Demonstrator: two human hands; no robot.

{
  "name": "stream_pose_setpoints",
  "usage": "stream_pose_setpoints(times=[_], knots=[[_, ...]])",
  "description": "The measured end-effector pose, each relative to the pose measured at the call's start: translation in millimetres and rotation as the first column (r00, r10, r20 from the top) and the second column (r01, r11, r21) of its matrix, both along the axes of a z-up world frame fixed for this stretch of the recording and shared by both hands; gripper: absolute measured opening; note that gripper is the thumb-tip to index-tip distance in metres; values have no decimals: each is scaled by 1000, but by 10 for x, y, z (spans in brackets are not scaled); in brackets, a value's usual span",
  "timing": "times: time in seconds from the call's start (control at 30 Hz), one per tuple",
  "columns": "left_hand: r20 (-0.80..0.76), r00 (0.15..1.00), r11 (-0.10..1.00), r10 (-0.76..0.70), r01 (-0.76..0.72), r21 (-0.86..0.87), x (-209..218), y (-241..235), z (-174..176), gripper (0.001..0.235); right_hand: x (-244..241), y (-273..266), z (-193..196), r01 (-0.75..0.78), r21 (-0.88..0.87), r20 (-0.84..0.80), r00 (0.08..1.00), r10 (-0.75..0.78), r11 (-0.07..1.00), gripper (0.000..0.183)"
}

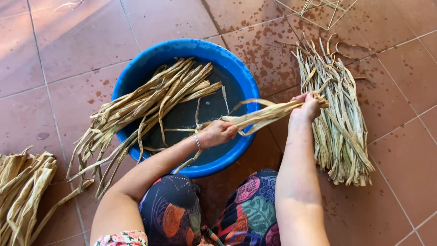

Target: The person sits on a tiled floor and processes dried plant fibers. They repeatedly dip bundles of fibers into a blue basin of water, separate strands by hand, and occasionally use scissors to trim ends. Processed fibers are placed in a pile on the floor.

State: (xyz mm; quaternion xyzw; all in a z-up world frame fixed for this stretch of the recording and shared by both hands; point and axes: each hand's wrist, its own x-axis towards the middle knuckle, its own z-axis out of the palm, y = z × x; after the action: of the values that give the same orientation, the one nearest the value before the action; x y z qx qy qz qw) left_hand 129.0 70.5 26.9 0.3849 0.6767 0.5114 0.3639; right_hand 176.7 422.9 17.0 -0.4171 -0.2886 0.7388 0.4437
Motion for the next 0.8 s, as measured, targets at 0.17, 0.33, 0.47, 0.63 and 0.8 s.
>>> stream_pose_setpoints(times=[0.17,0.33,0.47,0.63,0.8], knots=[[-35,999,999,-41,40,-16,29,-131,1,39,177,129,27,62,-29,24,998,-61,998,24],[-33,994,991,-104,101,-86,81,-245,99,37,339,262,37,165,-164,-21,985,-171,972,24],[-56,990,989,-130,126,-71,84,-331,207,38,376,291,110,202,-90,103,976,-193,975,26],[-97,984,986,-151,144,-79,81,-487,228,39,461,304,108,225,-66,143,966,-214,972,24],[-27,990,984,-138,134,-118,64,-626,190,38,715,563,41,303,-86,121,949,-292,949,24]])
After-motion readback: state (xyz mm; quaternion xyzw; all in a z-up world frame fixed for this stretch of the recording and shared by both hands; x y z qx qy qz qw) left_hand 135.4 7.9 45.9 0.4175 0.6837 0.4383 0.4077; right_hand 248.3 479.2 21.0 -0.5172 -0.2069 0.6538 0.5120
